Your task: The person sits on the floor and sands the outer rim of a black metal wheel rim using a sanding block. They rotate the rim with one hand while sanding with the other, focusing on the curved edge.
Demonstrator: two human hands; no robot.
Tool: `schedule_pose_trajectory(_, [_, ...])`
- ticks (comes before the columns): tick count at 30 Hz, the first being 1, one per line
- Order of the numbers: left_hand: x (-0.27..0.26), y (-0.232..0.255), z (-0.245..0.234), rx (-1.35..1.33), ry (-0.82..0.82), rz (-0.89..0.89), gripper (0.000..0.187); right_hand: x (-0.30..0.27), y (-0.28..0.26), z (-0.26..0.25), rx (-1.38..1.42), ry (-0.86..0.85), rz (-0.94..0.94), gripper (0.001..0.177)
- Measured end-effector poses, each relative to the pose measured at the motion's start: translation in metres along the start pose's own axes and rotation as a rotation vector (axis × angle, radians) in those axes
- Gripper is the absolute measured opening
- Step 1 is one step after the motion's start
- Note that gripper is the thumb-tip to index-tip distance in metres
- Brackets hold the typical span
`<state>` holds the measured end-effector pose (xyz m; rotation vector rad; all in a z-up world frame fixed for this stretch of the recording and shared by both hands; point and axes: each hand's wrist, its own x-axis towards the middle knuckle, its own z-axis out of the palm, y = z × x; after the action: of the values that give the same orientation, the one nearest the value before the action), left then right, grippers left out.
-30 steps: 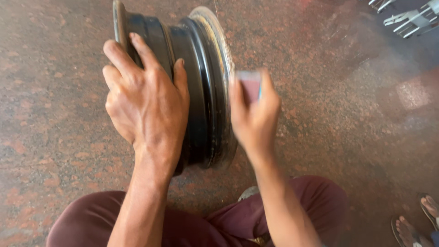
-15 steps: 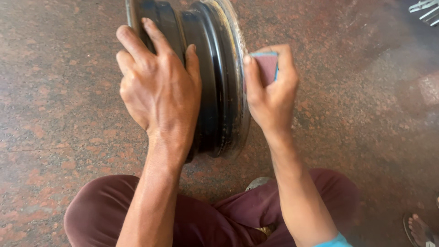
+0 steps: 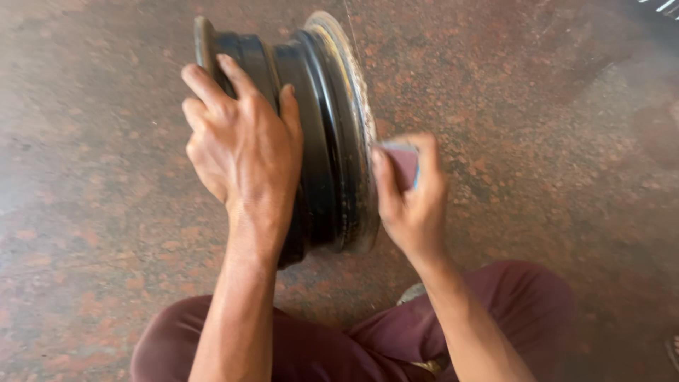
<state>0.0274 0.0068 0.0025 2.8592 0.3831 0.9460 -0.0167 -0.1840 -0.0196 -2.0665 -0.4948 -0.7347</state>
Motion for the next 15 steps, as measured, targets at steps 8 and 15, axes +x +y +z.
schedule_pose_trajectory(8, [0.002,0.000,0.001,-0.050,-0.023,-0.002,0.069,0.058,0.040,0.021,0.084,-0.110,0.094,0.024])
schedule_pose_trajectory(15, [-0.017,-0.003,-0.011,-0.076,-0.003,0.000,0.068,0.037,0.038,0.011,0.015,-0.272,-0.117,0.025])
